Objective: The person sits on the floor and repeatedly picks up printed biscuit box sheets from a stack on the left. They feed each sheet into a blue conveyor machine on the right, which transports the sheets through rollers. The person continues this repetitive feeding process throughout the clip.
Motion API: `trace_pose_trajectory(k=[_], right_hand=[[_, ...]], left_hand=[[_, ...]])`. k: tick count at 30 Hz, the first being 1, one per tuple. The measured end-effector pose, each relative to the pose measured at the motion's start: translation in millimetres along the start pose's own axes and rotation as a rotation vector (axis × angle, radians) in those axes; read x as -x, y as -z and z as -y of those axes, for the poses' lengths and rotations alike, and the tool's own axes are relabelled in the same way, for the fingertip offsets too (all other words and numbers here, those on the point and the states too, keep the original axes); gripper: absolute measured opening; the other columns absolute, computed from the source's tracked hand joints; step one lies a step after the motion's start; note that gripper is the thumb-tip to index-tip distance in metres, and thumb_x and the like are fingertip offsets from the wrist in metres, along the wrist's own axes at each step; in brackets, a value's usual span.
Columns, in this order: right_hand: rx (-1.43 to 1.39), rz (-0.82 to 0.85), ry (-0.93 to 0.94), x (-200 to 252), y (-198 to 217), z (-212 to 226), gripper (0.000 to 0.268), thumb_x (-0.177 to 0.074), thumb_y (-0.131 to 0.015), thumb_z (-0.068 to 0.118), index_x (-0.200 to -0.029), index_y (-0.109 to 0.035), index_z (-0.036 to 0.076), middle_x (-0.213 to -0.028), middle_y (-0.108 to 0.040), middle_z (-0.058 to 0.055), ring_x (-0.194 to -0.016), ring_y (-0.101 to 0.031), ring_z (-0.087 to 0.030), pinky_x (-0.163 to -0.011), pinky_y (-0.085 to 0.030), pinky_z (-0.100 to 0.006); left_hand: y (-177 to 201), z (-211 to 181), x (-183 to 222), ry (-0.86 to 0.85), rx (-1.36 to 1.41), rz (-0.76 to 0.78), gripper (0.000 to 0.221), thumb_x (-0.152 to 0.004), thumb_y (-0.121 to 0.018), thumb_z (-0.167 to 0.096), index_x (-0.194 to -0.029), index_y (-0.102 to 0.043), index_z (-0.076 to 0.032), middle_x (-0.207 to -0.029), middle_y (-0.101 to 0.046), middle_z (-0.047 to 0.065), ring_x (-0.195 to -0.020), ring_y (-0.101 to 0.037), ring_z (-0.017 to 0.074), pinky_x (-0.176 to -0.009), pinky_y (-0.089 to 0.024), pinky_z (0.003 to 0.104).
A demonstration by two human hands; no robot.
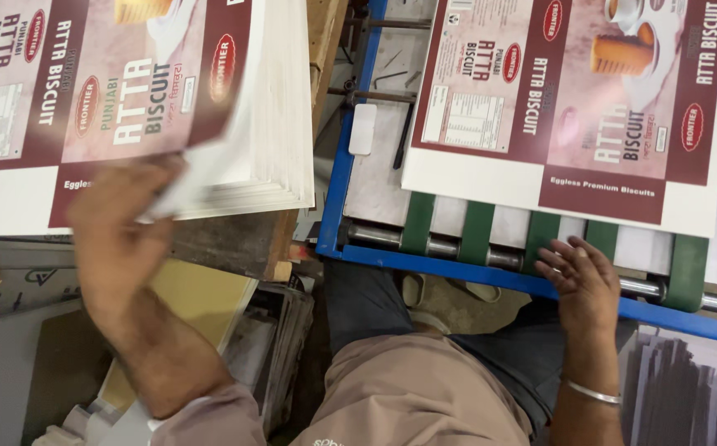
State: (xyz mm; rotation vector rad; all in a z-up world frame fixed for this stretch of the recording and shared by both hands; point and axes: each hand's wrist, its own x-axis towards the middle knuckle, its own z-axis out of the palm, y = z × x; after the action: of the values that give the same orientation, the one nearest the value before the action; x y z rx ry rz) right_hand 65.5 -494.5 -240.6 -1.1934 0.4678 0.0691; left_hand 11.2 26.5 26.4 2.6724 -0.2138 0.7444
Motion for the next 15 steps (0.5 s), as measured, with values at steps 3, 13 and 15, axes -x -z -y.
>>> trace_pose_trajectory(k=[3, 13, 15], right_hand=[[-0.036, 0.176, 0.035, 7, -38, 16, 0.039, -0.108, -0.053, 0.015, -0.138, -0.051, -0.009, -0.128, -0.062, -0.028, -0.112, -0.069, -0.035, -0.093, -0.062, -0.045], [-0.362, 0.735, -0.091, 75, -163, 39, 0.059, -0.096, -0.064, 0.017, -0.15, -0.043, 0.006, -0.146, -0.055, -0.013, -0.131, -0.059, -0.027, -0.103, -0.057, -0.043], [-0.376, 0.51, -0.086, 62, -164, 40, 0.053, -0.098, -0.062, 0.014, -0.147, -0.045, 0.005, -0.14, -0.058, -0.013, -0.127, -0.061, -0.027, -0.103, -0.058, -0.042]], left_hand=[[-13, 3, -5, -0.029, 0.038, -0.252, 0.019, -0.105, -0.067, -0.002, -0.123, -0.072, -0.008, -0.12, -0.074, 0.009, -0.103, -0.07, 0.0247, -0.091, -0.054, 0.04], [-112, -164, -5, -0.408, -0.231, 0.288, 0.056, -0.088, -0.068, -0.031, -0.134, -0.063, 0.001, -0.132, -0.065, 0.018, -0.126, -0.059, 0.0319, -0.118, -0.036, 0.055], [-106, -169, -2, -0.389, -0.07, 0.327, 0.066, -0.089, -0.067, -0.046, -0.132, -0.062, 0.004, -0.136, -0.062, 0.021, -0.132, -0.055, 0.0342, -0.118, -0.034, 0.058]])
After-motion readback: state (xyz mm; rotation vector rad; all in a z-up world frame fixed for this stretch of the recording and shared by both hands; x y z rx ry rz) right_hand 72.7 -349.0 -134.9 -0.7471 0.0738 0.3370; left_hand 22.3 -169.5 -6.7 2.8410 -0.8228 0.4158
